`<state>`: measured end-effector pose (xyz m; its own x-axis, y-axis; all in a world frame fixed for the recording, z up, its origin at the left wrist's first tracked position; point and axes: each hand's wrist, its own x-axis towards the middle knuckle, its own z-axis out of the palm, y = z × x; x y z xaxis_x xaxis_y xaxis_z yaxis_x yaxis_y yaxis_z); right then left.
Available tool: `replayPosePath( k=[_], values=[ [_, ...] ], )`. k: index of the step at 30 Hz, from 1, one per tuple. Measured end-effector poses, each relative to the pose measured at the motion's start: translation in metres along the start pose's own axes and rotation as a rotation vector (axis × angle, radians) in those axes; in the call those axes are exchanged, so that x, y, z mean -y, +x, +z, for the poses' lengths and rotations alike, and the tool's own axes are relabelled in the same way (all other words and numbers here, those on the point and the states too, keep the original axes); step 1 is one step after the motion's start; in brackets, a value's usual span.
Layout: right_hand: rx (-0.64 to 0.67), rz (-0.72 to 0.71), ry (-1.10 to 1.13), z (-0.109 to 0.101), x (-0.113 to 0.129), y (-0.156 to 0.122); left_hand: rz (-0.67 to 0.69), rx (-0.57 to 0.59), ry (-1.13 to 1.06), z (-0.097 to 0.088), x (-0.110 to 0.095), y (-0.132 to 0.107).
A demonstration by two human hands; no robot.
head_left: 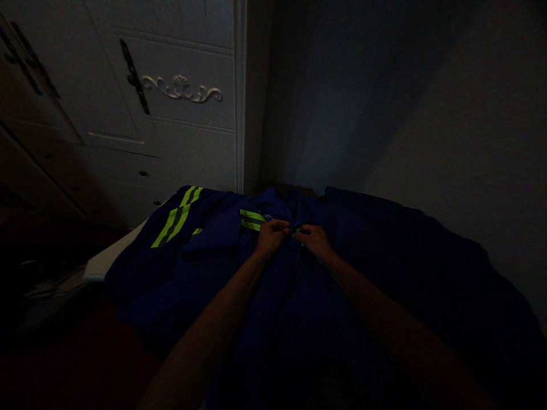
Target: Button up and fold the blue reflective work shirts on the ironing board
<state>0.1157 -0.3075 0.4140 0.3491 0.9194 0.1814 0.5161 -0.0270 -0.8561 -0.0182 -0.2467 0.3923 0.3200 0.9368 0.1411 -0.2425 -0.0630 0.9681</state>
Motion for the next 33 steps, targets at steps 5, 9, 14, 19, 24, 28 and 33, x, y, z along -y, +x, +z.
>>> replayPosePath(
  k=[5, 9, 14, 19, 24, 28, 33],
  values=[
    [0.015, 0.077, 0.106, -0.004, 0.008, -0.001, 0.19, 0.048, 0.175, 0.001, -0.004, -0.004],
    [0.02, 0.081, 0.15, -0.006, 0.014, -0.004, 0.31, 0.043, 0.323, 0.002, -0.01, -0.012],
    [0.023, 0.076, 0.128, -0.007, 0.014, -0.004, 0.39, 0.058, 0.38, 0.0, -0.013, -0.014],
    [0.031, 0.089, 0.159, -0.006, 0.015, -0.004, 0.444, 0.062, 0.438, -0.002, -0.014, -0.013],
    [0.016, 0.07, 0.18, -0.003, 0.014, -0.003, 0.329, 0.071, 0.318, -0.002, -0.012, -0.008],
    [-0.006, 0.082, 0.21, -0.001, 0.011, -0.002, 0.218, 0.089, 0.184, -0.002, -0.009, -0.003],
    [0.022, 0.021, 0.14, -0.005, 0.012, 0.0, 0.094, 0.14, 0.097, -0.006, -0.006, 0.002]
  ],
)
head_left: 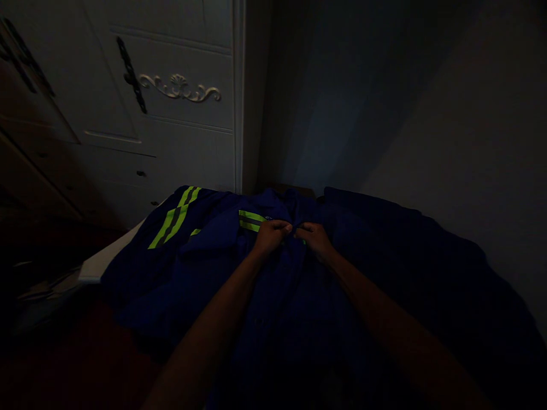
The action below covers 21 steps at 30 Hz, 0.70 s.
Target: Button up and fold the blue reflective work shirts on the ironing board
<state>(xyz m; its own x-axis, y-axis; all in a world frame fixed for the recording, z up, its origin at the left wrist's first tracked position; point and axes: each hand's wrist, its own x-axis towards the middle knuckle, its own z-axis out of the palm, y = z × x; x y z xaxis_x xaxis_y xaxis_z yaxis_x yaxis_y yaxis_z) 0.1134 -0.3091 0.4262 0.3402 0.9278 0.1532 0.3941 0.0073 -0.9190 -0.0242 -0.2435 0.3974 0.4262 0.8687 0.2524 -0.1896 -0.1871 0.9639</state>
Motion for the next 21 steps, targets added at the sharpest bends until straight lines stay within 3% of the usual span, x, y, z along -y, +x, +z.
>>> replayPosePath(
  k=[6, 12, 16, 21],
  values=[
    [0.085, -0.002, -0.07, -0.009, 0.012, -0.004, -0.176, 0.07, -0.187, -0.007, -0.002, 0.003],
    [0.251, -0.052, -0.121, -0.017, 0.021, -0.009, -0.33, 0.156, -0.323, -0.012, -0.009, 0.002],
    [0.291, -0.067, -0.11, -0.017, 0.013, -0.005, -0.365, 0.247, -0.326, -0.016, -0.012, 0.003],
    [0.283, -0.061, 0.079, -0.01, -0.01, 0.006, -0.356, 0.33, -0.388, -0.018, -0.012, 0.001]
  ],
)
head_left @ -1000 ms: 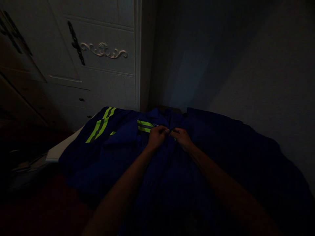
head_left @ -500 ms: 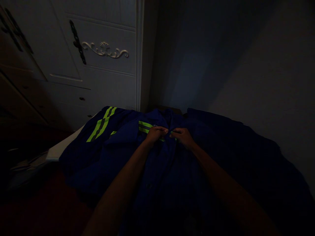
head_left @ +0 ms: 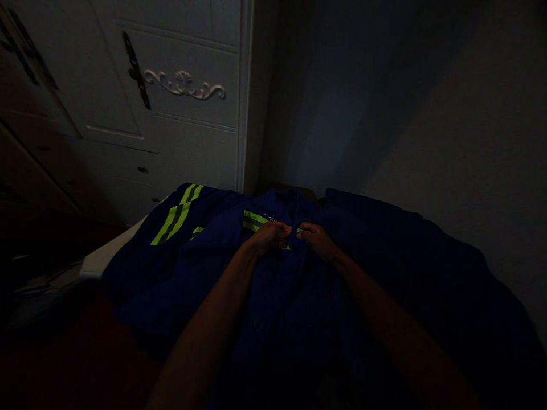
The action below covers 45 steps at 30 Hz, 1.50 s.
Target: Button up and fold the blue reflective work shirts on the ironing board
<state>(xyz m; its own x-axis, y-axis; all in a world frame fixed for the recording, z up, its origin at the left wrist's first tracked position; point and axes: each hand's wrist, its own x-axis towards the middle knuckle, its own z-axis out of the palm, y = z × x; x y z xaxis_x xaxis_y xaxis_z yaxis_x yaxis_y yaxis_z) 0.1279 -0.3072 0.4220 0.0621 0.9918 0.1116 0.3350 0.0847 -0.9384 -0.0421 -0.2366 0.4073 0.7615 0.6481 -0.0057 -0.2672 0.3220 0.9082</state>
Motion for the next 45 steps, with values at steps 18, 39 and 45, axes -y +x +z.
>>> replayPosePath(
  k=[18, 39, 45],
  values=[
    [-0.19, 0.019, 0.023, 0.011, 0.004, -0.003, 0.283, -0.075, 0.135, 0.003, 0.011, -0.002],
    [-0.441, -0.254, -0.226, 0.011, 0.0, 0.001, 0.609, -0.403, 0.872, 0.018, 0.014, -0.01],
    [-0.362, -0.436, -0.473, 0.005, -0.013, 0.004, 0.487, -0.395, 0.972, 0.02, 0.015, -0.011]
  ],
)
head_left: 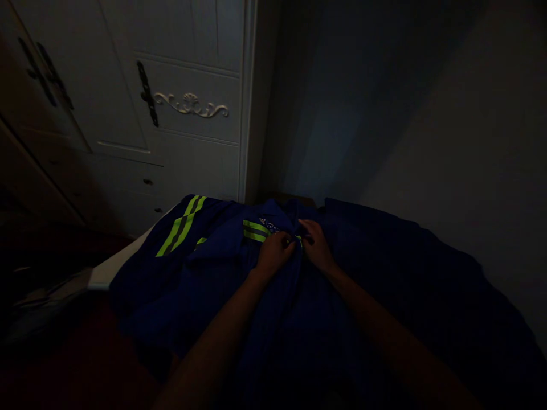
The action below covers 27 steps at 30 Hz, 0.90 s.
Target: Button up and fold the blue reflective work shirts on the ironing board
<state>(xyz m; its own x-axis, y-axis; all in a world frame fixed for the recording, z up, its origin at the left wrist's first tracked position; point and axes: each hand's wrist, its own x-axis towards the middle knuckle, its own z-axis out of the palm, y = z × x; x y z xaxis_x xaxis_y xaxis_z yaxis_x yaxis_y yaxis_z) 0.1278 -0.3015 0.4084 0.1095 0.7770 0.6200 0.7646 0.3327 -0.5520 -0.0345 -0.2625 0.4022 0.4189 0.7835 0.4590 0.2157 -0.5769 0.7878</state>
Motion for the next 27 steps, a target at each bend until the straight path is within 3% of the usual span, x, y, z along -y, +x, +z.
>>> replayPosePath(
  k=[4, 10, 12, 19, 24, 27],
  values=[
    [0.043, -0.13, -0.218, -0.006, -0.002, 0.011, -0.055, 0.009, 0.105, 0.002, -0.001, 0.001],
    [0.398, -0.255, -0.453, -0.02, 0.0, 0.044, -0.16, -0.007, 0.144, 0.003, -0.006, 0.001],
    [0.451, -0.291, -0.471, -0.026, 0.001, 0.05, -0.174, -0.02, 0.131, 0.003, -0.007, 0.001],
    [0.338, -0.375, -0.654, -0.042, 0.008, 0.047, -0.266, -0.164, -0.059, 0.003, -0.007, 0.003],
    [0.336, -0.363, -0.41, -0.044, 0.0, 0.055, -0.258, -0.125, -0.162, 0.0, -0.004, 0.002],
    [0.34, -0.229, -0.277, -0.054, -0.017, 0.07, -0.264, -0.13, -0.171, -0.004, -0.003, 0.004]
  ],
)
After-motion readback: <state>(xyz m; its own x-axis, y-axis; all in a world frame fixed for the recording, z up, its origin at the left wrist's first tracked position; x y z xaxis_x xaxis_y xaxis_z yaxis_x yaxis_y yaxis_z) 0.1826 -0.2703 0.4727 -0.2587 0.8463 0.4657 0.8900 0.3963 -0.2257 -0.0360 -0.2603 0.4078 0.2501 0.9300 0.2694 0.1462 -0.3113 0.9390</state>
